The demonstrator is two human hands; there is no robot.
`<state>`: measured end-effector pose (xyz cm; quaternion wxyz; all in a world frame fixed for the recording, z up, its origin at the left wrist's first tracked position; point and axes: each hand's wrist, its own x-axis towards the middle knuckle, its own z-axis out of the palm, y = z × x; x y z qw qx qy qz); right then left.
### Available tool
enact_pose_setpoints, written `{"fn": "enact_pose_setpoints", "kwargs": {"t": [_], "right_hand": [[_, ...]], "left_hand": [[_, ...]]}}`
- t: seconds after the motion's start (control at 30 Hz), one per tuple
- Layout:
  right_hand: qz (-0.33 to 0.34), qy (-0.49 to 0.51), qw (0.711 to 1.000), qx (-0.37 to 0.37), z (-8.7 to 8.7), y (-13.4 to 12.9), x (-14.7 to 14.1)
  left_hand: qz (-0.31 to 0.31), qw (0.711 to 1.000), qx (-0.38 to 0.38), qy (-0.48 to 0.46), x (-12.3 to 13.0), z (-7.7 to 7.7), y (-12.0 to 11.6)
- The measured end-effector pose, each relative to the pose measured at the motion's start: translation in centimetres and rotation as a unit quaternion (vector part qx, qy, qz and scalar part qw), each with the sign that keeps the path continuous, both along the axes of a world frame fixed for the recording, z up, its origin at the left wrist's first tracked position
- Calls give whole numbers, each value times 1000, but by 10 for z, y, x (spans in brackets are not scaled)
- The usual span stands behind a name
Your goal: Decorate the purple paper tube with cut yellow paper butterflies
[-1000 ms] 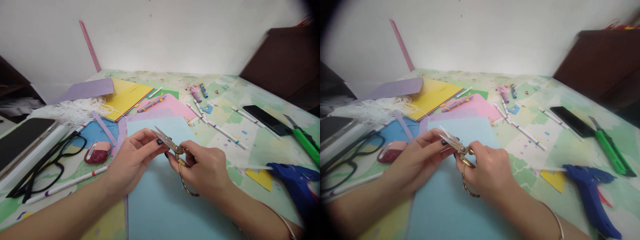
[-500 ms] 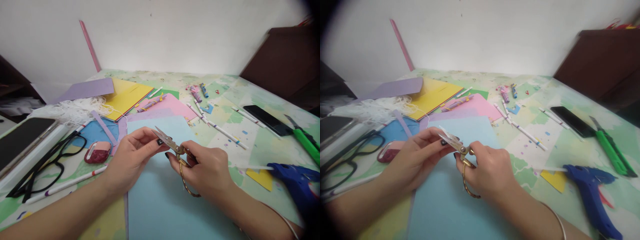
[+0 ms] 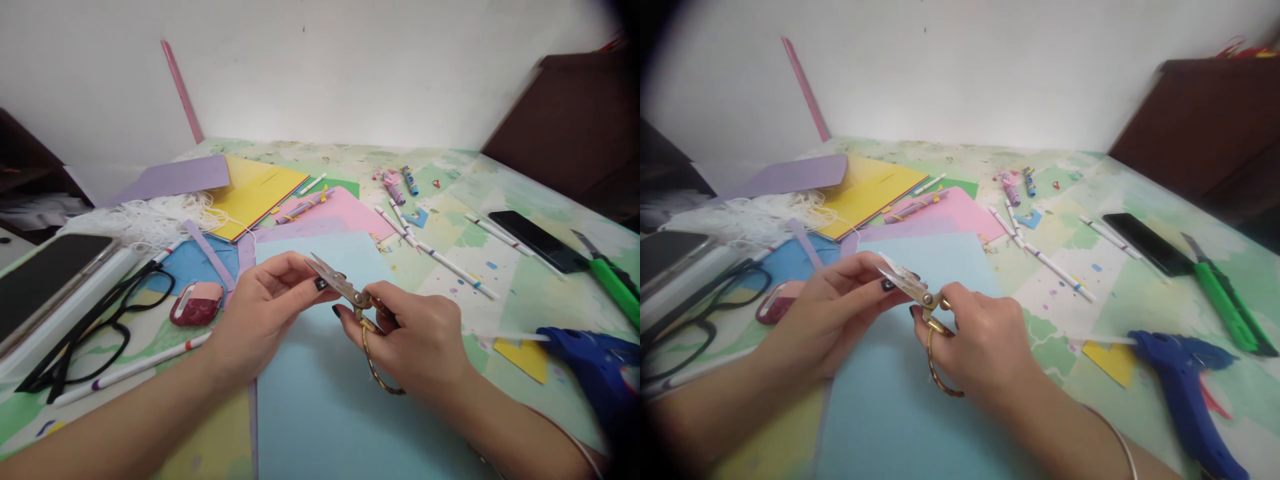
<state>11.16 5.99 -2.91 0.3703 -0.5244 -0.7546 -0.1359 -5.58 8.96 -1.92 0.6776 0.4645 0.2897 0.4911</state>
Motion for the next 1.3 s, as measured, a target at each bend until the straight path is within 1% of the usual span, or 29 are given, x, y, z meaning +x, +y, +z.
{"fn": "enact_pose_setpoints", "kwargs": {"t": [0.17,0.37,0.6,0.9,1.3], "right_hand": [[5,1,1000,9,0,0,0],[8,-2,1000,3,0,1,0],[7,-8,1000,5,1,-1,0],[11,-6,1000,-3,1,0,1],[13,-6,1000,-12,0,1,2]], "left_hand": [[7,999,26,47,-3,2,2],[-1,994,62,85,-9,-1,3],[15,985,102,135,-11,1,5],[23,978,119,172,-12,4,6],[19,973,113,202,-14,8,7]]}}
